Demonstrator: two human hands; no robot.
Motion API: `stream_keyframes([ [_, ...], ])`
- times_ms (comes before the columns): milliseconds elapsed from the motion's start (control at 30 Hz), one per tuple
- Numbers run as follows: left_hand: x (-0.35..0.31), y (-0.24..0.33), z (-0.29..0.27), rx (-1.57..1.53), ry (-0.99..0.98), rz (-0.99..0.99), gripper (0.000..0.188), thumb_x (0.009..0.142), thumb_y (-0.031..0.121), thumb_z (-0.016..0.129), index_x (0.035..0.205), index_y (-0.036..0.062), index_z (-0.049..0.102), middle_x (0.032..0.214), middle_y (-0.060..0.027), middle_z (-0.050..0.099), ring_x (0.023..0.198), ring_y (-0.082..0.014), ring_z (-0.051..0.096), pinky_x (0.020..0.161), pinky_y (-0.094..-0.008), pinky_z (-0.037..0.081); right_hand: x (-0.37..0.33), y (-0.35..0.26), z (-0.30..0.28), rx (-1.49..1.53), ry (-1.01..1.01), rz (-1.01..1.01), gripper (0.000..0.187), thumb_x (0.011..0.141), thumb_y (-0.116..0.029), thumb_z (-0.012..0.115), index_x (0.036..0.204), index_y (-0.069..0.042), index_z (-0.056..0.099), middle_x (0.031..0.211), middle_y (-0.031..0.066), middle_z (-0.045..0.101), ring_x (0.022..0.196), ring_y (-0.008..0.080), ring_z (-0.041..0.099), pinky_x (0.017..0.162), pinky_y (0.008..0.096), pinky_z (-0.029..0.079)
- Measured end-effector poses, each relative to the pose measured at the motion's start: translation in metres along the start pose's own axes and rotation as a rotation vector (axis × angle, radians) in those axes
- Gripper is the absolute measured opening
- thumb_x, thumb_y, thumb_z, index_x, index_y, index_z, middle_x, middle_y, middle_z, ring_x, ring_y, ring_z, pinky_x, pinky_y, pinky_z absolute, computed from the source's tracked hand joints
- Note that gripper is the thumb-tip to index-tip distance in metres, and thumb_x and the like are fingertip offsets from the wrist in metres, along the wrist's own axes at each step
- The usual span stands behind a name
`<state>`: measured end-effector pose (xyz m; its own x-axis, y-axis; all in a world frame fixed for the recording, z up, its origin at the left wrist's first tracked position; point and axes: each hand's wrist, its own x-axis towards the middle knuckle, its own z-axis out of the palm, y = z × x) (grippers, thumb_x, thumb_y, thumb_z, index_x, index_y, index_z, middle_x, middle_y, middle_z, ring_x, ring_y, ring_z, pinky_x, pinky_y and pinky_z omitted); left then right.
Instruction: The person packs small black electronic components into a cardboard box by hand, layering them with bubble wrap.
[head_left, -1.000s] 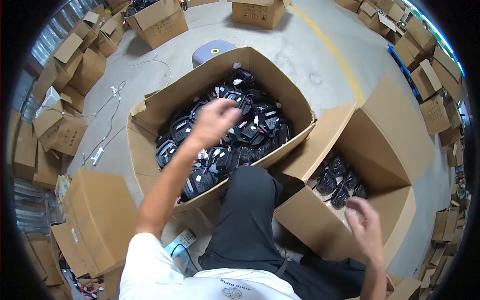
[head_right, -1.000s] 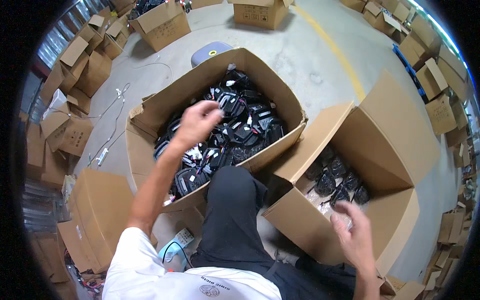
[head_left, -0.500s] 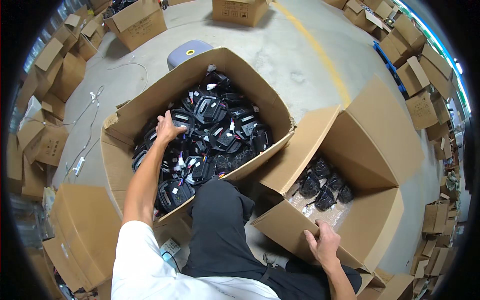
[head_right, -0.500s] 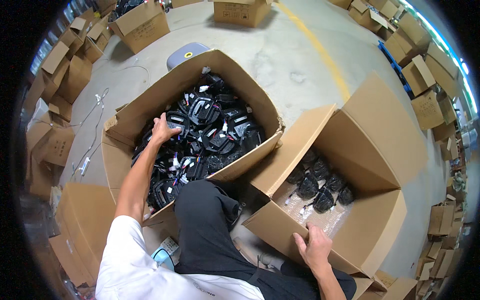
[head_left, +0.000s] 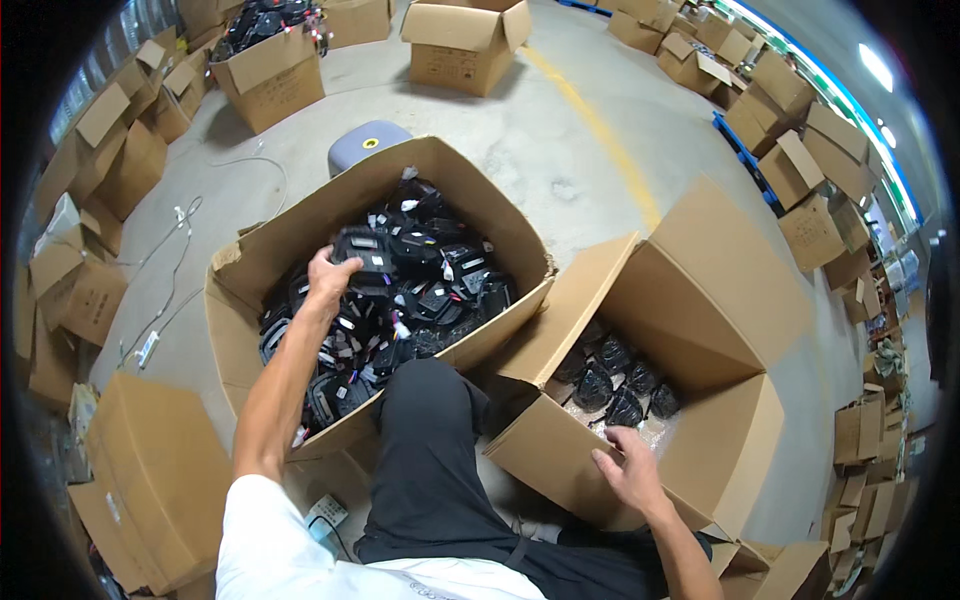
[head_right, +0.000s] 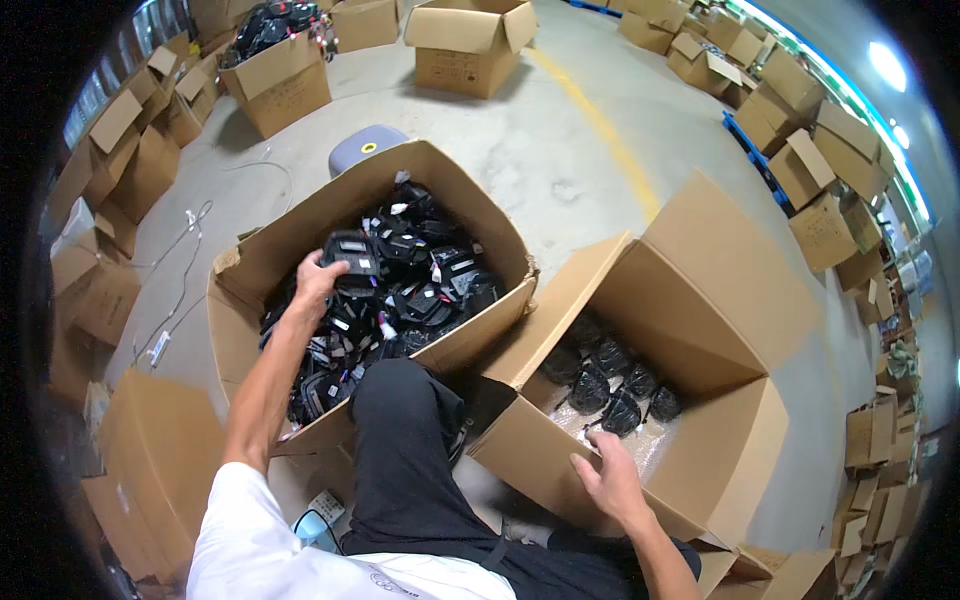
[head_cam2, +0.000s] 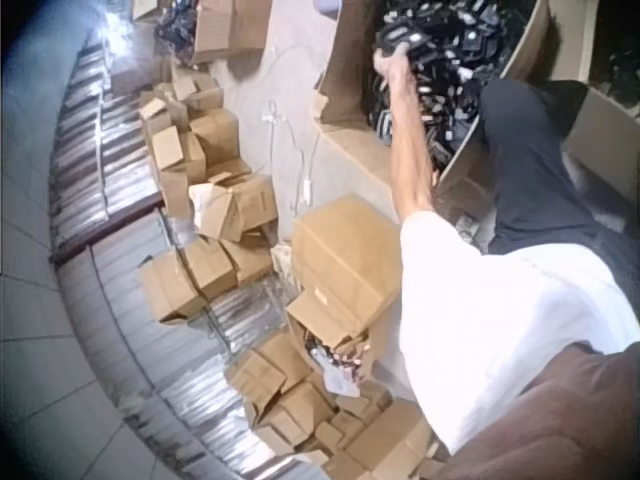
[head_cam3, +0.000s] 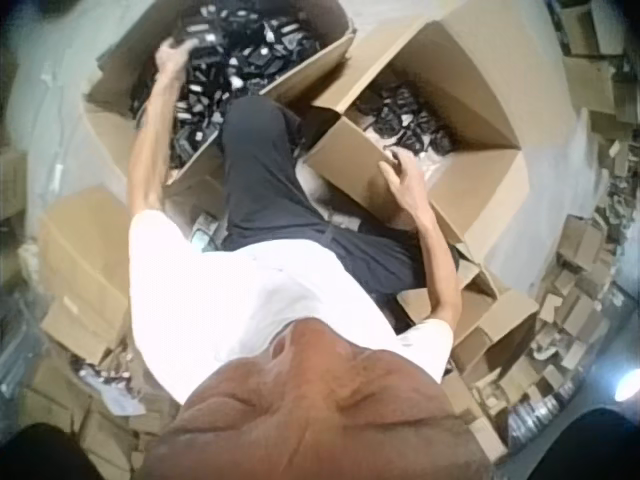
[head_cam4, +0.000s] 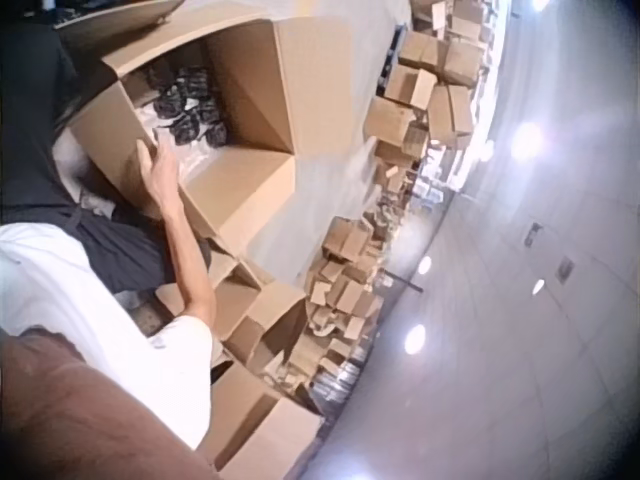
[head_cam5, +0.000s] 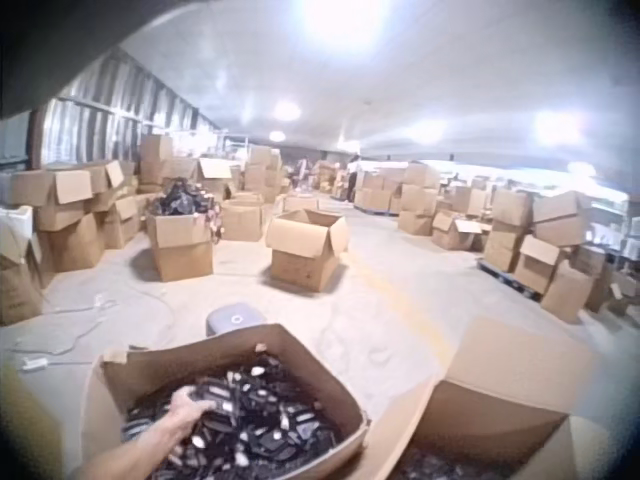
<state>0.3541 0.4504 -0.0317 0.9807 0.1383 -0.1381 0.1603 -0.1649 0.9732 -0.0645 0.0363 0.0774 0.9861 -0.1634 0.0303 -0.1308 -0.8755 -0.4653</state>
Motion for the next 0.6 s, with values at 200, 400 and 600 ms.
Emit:
stream_keyframes([
  [200,-0.138,0.201,0.073,0.289,0.057,1.073,0.058,0.077,0.004,0.077,0.132,-0.0003,0.06,0.123,-0.0154,0.057,0.114,-0.0287,0.059,0.095,-0.0377,0.053,0.075,-0.081,-0.053,0.838,-0.023,0.12,0.053,0.096,-0.018,0.071,0.139,0.004,0.051,0.13,0.0194,0.064,0.122,0.0274,0.062,0.107,0.0393,0.048],
  [400,-0.248,0.247,0.154,0.177,-0.078,1.807,0.055,0.07,0.003,0.077,0.123,-0.0062,0.065,0.113,-0.0159,0.061,0.101,-0.0312,0.062,0.085,-0.0421,0.056,0.133,-0.15,-0.084,1.636,0.256,-0.097,0.054,0.101,-0.047,0.062,0.133,-0.004,0.056,0.13,0.0093,0.064,0.118,0.0213,0.063,0.101,0.0367,0.052],
  [600,-0.205,0.234,0.173,0.054,-0.289,1.598,0.042,0.077,0.007,0.078,0.116,-0.0011,0.067,0.115,-0.0185,0.063,0.103,-0.0335,0.064,0.088,-0.0407,0.055,0.109,-0.081,-0.123,1.634,0.608,0.121,0.038,0.1,-0.033,0.065,0.127,-0.007,0.063,0.122,0.0089,0.07,0.113,0.0205,0.067,0.099,0.0366,0.055],
])
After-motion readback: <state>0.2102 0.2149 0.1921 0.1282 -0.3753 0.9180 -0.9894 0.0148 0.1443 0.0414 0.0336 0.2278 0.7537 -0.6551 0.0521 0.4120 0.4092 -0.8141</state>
